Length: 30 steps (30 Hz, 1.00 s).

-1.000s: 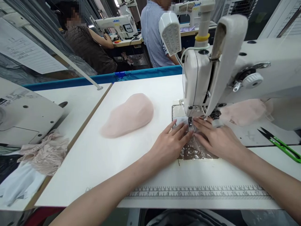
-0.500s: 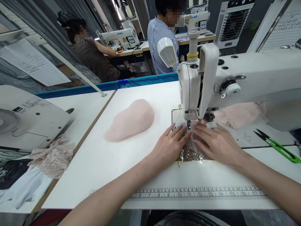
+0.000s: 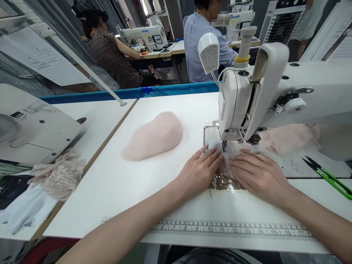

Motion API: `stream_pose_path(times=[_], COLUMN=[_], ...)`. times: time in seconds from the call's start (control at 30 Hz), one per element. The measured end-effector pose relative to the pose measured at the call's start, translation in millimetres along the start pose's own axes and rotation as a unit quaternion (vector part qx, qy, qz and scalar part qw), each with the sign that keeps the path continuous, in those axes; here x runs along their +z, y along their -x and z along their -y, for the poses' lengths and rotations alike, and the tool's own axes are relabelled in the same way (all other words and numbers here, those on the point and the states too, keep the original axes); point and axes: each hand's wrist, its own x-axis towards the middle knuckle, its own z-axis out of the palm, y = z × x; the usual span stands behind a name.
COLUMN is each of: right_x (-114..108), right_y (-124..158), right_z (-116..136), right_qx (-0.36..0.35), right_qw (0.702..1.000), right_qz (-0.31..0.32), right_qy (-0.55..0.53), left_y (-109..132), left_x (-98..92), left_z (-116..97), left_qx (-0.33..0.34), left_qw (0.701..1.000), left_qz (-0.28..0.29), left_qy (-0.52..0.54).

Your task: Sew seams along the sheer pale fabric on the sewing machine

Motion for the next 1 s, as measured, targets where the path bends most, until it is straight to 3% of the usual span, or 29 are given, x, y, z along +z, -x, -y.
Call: stream_pose_path(times=[0.4, 0.83, 1.0], right_x=[-1.9, 2.6, 4.3], right_y=[-0.7, -0.4, -0.4], right_z=[-1.4, -7.0, -6.2], right_qx=[-0.002, -0.004, 0.0], right_qw=[1.0, 1.0, 1.0], right_qz=[0.002, -0.009, -0.002], right_qy=[-0.02, -0.004, 0.007], left_y=[-0.3, -5.6, -4.4], left_x=[-0.6, 0.6, 0.1], left_z=[-0.3, 4.2, 2.0], left_qx=[0.004, -0.021, -0.012], left_qw=[1.0, 1.0, 1.0], left_qz=[-0.016, 0.005, -0.014], left_qy=[-0.013, 0.007, 0.02])
